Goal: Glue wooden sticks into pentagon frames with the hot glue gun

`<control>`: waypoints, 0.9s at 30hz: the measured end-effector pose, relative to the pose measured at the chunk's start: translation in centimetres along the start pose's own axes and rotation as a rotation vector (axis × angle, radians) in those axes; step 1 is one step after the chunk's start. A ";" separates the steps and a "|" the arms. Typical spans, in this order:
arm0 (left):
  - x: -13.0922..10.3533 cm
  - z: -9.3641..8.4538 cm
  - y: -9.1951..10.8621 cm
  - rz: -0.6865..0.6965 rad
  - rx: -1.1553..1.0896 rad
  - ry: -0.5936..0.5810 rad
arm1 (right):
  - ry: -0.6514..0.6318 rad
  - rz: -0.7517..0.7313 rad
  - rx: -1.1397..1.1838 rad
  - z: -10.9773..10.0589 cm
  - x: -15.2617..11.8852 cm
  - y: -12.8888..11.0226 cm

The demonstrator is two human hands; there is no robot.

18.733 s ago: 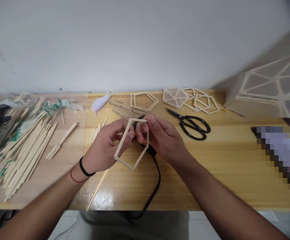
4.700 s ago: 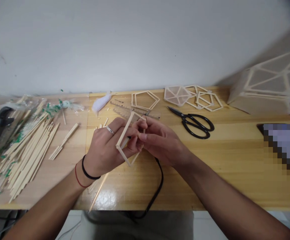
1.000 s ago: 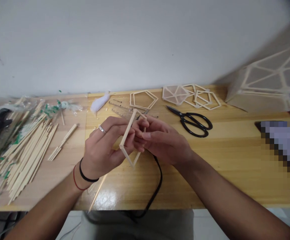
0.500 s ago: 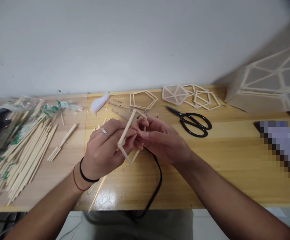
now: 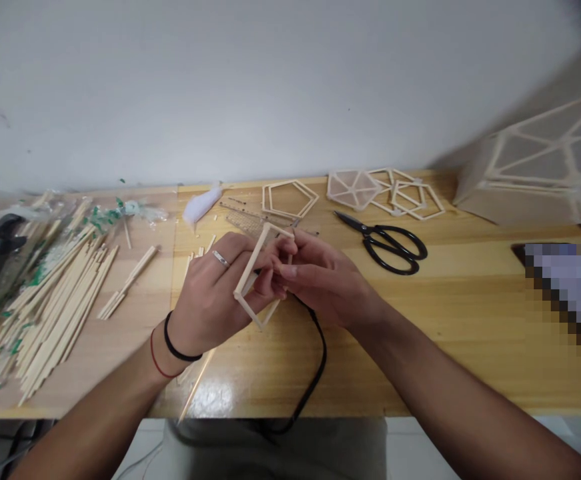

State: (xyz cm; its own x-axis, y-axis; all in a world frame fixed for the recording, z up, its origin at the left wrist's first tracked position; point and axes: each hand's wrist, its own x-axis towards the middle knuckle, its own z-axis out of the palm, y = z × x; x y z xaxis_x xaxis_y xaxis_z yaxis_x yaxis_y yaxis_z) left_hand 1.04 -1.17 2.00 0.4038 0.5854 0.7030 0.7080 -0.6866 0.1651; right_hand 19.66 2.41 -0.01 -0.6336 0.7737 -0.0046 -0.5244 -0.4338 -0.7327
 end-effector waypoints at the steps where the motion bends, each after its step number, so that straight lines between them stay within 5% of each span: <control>1: 0.0 0.0 0.0 -0.004 -0.007 0.006 | 0.004 0.005 0.011 0.1 0.0 0.0; 15: 0.0 0.0 -0.1 -0.135 -0.241 0.034 | 0.019 0.088 0.171 0.4 0.0 -1.0; 27: 0.0 0.2 0.0 0.004 -0.127 0.059 | 0.021 0.100 0.160 0.6 0.0 -1.1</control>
State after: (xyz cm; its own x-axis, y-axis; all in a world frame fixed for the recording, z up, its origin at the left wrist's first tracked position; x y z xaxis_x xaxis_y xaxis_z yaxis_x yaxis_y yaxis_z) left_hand 1.14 -1.12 1.83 0.3692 0.5591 0.7423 0.6260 -0.7400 0.2461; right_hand 19.89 2.60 1.19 -0.6758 0.7318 -0.0879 -0.5441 -0.5758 -0.6103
